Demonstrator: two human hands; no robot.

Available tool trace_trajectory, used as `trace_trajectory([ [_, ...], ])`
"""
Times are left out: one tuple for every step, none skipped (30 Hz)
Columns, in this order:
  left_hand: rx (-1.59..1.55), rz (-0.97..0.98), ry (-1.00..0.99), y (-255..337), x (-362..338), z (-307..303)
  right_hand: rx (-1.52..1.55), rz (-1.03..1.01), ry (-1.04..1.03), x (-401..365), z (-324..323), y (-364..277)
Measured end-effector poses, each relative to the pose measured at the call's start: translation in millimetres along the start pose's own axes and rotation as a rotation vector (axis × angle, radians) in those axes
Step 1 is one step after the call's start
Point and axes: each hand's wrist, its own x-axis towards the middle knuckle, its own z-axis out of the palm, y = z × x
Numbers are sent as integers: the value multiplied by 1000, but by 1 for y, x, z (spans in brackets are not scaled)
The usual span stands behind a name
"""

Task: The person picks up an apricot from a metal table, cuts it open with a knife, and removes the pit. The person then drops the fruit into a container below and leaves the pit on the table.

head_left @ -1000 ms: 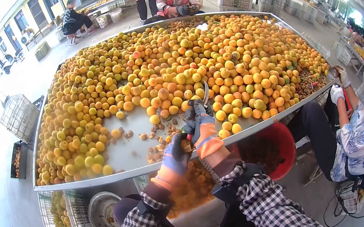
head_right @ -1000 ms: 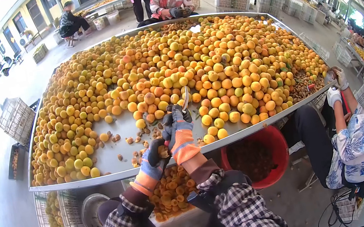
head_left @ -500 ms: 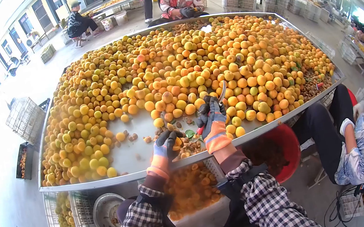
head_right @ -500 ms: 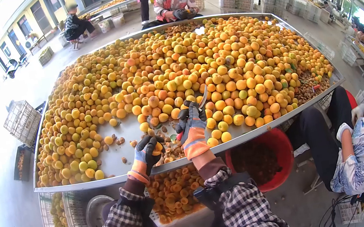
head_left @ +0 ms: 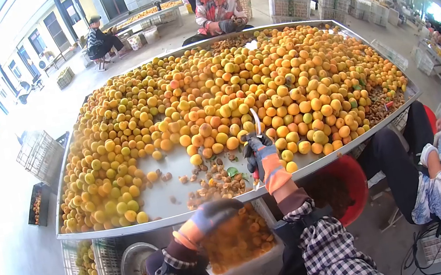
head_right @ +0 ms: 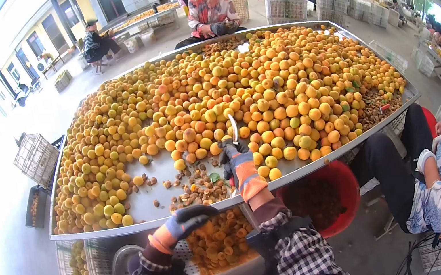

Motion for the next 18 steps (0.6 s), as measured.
trace_trajectory([
  [51,-26,26,6,0,4,-4,11,-28,0,-1,-2],
  [101,-55,55,13,-2,7,1,15,-35,-2,-1,-2],
  [171,-201,151,24,2,3,27,2,-42,-5,-1,-3],
  [158,-129,231,-4,11,-13,52,-14,-49,-6,-2,-4],
  [337,-15,298,-22,23,-31,61,-29,-57,-7,-3,-5],
  [412,31,328,-44,35,-53,65,-30,-59,-5,-5,-5],
  [602,-86,366,-34,47,-64,104,-52,-74,-3,-8,-4],
  [620,-113,461,-86,63,-93,143,-73,-87,0,-10,-3],
  [694,-185,504,-97,77,-107,140,-79,-88,-1,-10,-5],
  [776,-237,543,-101,90,-117,141,-81,-85,-3,-9,-8],
  [768,-262,579,-107,105,-125,146,-57,-55,-4,-7,-11],
  [759,-290,616,-113,117,-133,151,-32,-25,-4,-6,-12],
  [828,-300,641,-101,127,-130,168,-61,-61,-3,-8,-10],
  [896,-308,668,-90,137,-127,164,-61,-61,-3,-7,-12],
  [941,-319,652,-95,147,-131,184,-39,-55,-4,-4,-14],
  [982,-324,580,-93,156,-134,205,-18,-48,-3,-3,-14],
  [1053,-359,533,-94,164,-133,193,-16,-72,-1,-4,-12],
  [1124,-393,485,-94,170,-130,191,-19,-80,-1,-2,-13],
])
